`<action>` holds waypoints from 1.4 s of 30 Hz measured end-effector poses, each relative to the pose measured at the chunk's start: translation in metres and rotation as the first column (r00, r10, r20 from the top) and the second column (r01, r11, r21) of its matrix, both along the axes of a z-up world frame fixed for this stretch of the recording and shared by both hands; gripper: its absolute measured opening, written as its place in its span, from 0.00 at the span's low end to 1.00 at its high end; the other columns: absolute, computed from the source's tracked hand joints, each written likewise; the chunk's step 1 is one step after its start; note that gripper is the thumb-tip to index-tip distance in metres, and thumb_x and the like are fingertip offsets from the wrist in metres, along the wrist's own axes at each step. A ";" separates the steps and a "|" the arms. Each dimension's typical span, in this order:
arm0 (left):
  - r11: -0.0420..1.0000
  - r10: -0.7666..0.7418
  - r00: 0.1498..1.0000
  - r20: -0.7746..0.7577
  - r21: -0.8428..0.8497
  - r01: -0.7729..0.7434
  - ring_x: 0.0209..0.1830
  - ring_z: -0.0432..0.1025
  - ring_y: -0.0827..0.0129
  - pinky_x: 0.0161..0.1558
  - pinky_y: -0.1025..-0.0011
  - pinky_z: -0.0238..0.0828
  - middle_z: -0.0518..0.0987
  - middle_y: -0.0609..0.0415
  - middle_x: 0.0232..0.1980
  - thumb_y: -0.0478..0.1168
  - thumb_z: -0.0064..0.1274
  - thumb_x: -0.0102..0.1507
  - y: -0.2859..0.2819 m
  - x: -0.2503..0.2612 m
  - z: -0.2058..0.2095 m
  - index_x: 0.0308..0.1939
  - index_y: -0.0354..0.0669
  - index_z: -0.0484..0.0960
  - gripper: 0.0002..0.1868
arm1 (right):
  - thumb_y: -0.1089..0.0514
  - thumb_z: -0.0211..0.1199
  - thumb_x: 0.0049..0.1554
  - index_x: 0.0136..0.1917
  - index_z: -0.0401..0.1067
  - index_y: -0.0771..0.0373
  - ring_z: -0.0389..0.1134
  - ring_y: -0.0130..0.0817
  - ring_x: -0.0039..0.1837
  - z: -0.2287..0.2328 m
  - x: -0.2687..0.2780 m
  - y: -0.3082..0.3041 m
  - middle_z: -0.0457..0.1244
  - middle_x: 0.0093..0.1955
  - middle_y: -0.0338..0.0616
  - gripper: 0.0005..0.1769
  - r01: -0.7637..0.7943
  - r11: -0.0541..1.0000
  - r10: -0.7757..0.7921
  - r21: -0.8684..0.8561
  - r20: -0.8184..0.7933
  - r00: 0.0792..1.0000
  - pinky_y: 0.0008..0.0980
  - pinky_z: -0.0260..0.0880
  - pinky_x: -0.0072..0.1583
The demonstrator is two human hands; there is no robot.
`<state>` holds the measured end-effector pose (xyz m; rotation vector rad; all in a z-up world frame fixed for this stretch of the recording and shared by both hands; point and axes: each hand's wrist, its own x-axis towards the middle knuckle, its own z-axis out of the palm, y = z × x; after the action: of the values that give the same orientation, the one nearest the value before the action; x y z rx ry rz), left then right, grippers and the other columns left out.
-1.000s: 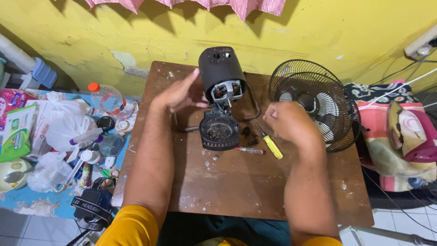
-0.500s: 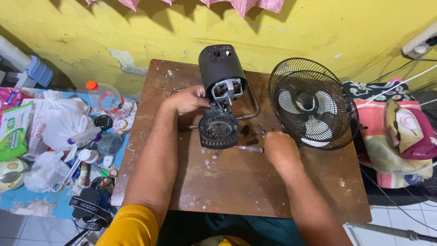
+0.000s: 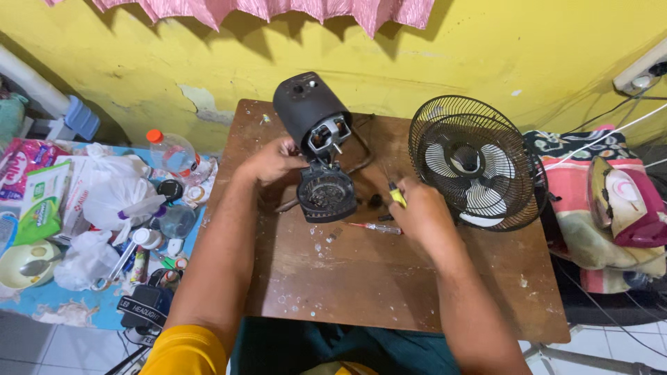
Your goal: The person uses a screwdriver to remove screws from the rear housing of a small electric fan. They separate the outer casing from the motor assembly and then remove the motor from the metal stand, leaving the components disassembled on the table.
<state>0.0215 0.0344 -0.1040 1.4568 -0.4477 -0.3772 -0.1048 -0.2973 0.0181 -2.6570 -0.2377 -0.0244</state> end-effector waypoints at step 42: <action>0.560 0.577 0.496 0.649 0.127 -0.819 0.60 0.77 0.54 0.58 0.60 0.73 0.82 0.47 0.57 0.42 0.67 0.57 -0.056 -0.115 0.053 0.55 0.45 0.82 0.23 | 0.63 0.72 0.53 0.33 0.62 0.65 0.60 0.31 0.38 -0.022 0.018 0.038 0.58 0.38 0.42 0.18 -0.181 0.830 -0.126 0.527 0.494 0.860 0.32 0.60 0.40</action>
<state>-0.0938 -0.0213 -0.0508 2.0461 -0.1403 0.7189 -0.0866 -0.2590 -0.0035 -2.0011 -0.3755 -0.6980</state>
